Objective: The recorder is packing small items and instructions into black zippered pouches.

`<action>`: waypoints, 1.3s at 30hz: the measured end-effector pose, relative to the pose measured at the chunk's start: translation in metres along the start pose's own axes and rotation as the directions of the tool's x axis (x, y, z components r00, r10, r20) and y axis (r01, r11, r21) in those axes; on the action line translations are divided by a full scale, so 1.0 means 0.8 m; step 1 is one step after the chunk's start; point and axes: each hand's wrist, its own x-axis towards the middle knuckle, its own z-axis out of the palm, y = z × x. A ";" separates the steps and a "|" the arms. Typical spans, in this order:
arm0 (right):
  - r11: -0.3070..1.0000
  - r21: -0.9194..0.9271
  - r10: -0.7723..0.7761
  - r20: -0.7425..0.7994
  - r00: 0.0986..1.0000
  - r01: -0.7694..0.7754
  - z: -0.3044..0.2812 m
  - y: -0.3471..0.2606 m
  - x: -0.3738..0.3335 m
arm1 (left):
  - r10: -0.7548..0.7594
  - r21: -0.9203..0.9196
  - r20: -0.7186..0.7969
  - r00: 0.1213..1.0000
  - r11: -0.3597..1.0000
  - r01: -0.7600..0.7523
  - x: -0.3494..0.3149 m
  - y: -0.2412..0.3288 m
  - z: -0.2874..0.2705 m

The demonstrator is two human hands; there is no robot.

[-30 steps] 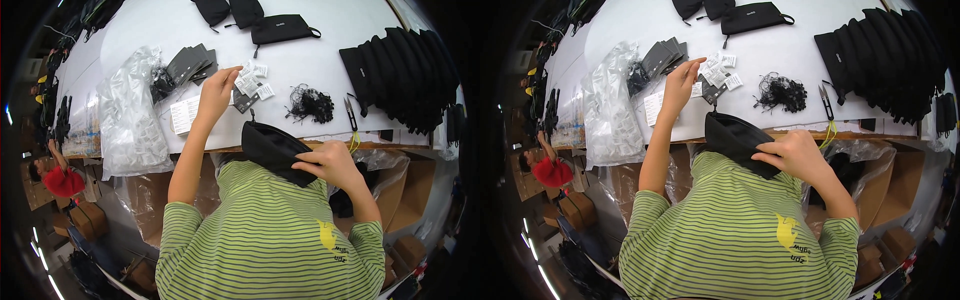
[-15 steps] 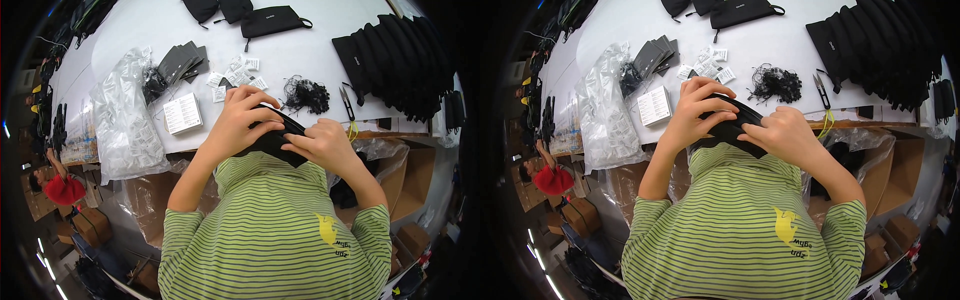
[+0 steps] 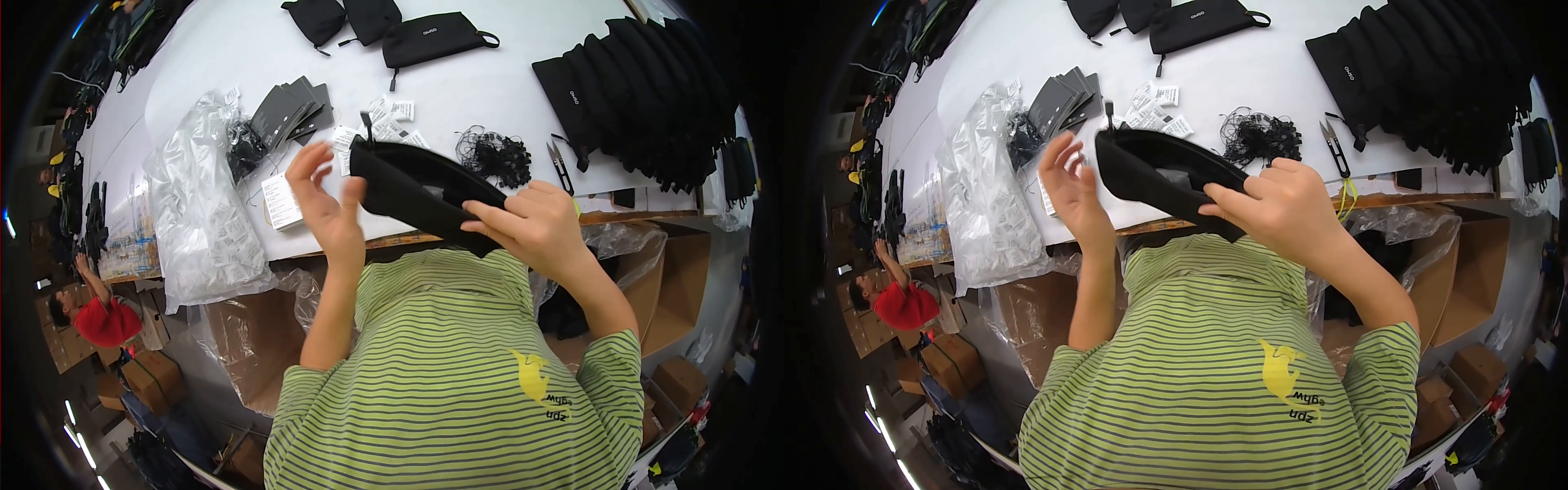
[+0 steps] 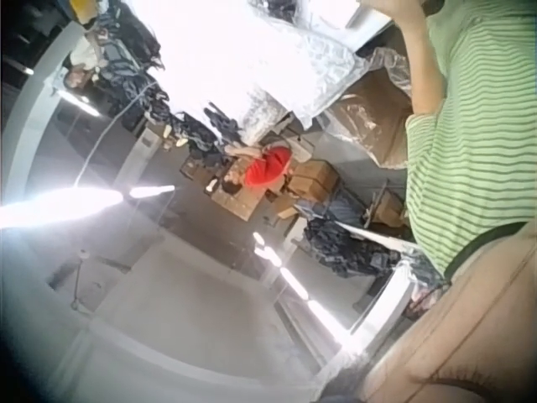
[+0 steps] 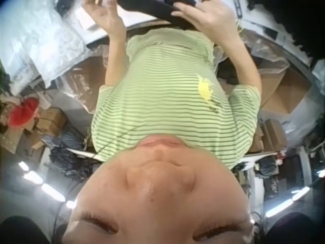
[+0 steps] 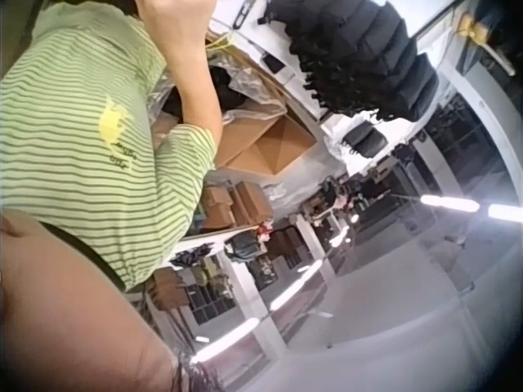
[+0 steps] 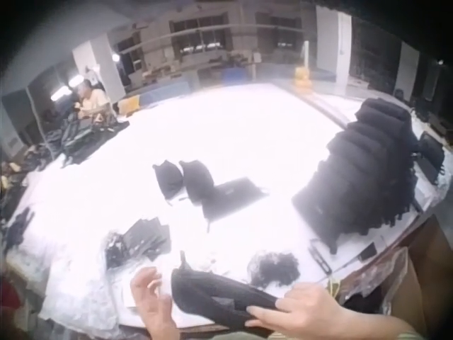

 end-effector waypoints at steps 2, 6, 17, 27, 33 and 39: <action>0.999 0.006 0.052 -0.110 0.993 -0.052 0.001 -0.001 0.002 | -0.280 -0.538 0.128 0.951 0.786 0.304 -0.017 -0.006 0.007; 0.993 0.112 0.067 -0.176 0.982 -0.048 0.011 -0.014 0.013 | -0.421 -0.724 0.524 0.740 0.238 0.648 -0.069 -0.026 0.010; -0.041 0.955 0.824 0.198 0.530 -0.293 0.062 -0.034 -0.007 | -0.678 -0.687 0.373 0.634 0.257 0.679 -0.035 0.002 0.035; 0.692 0.584 0.549 -0.044 0.834 -0.425 0.035 -0.031 -0.014 | -0.700 -0.708 0.213 0.681 0.370 0.601 -0.033 -0.001 0.032; 0.705 0.557 0.576 -0.089 0.812 -0.439 0.036 -0.021 -0.027 | -0.689 -0.718 0.166 0.706 0.406 0.565 -0.030 0.000 0.023; 0.573 0.738 0.537 -0.010 0.844 -0.356 0.023 0.000 -0.025 | -0.678 -0.604 0.312 0.666 0.399 0.690 -0.031 0.002 0.018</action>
